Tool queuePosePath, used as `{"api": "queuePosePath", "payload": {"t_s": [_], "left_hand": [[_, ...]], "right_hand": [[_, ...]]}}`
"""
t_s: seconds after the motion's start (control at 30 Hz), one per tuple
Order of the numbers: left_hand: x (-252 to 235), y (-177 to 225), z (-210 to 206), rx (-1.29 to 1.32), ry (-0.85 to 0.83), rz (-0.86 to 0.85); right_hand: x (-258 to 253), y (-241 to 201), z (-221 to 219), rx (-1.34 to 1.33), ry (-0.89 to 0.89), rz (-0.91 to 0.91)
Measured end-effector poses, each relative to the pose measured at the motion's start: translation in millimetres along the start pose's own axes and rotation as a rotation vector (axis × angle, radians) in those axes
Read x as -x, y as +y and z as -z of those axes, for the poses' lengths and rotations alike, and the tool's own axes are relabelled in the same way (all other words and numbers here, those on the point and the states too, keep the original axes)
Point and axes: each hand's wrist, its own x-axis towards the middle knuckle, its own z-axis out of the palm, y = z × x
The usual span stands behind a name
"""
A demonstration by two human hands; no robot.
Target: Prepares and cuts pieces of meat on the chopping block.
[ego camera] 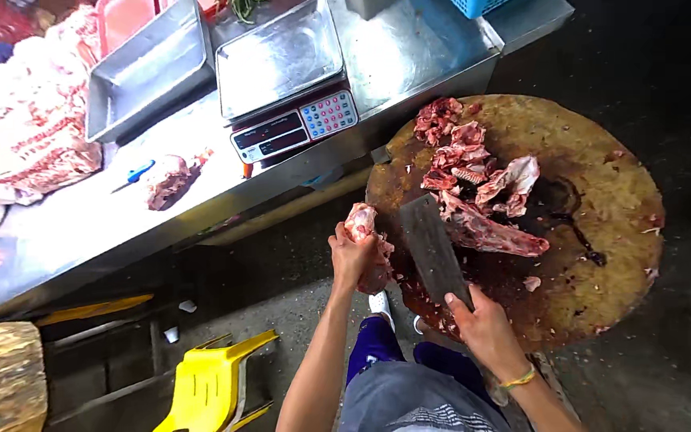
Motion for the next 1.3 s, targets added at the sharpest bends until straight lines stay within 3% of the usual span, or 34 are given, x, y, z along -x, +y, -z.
{"api": "queuePosePath", "payload": {"t_s": [0.13, 0.27, 0.4, 0.47, 0.53, 0.73, 0.9, 0.97, 1.03, 1.13, 1.2, 1.3], "left_hand": [[-6, -2, 4, -0.083, 0.035, 0.016], [-27, -25, 8, 0.077, -0.088, -0.005], [-40, -61, 8, 0.603, -0.229, 0.005], [-45, -73, 4, 0.912, -0.318, 0.114], [-45, -72, 0, 1.048, -0.409, 0.194], [-32, -72, 7, 0.951, -0.533, 0.101], [-29, -69, 9, 0.933, -0.519, 0.093], [-30, -70, 9, 0.935, -0.511, 0.097], [-31, -71, 8, 0.921, -0.514, 0.085], [-35, -76, 7, 0.895, -0.532, 0.076], [-42, -73, 6, 0.884, -0.531, 0.065], [-44, -76, 7, 0.823, -0.532, 0.042]], "right_hand": [[-1, -4, -35, 0.053, -0.09, -0.046], [10, -13, -59, 0.129, 0.003, -0.034], [20, -25, -78, 0.16, 0.099, -0.019], [18, -31, -87, 0.216, 0.098, -0.058], [16, -32, -96, 0.235, 0.142, -0.074], [30, -49, -96, 0.2, 0.34, -0.001], [39, -86, -84, 0.016, 0.563, 0.32], [37, -86, -87, 0.067, 0.581, 0.4], [34, -70, -94, 0.256, 0.466, 0.303], [14, -53, -89, 0.381, 0.013, -0.163], [-2, -51, -75, 0.368, -0.004, -0.254], [-10, -59, -56, 0.403, 0.107, -0.255]]}}
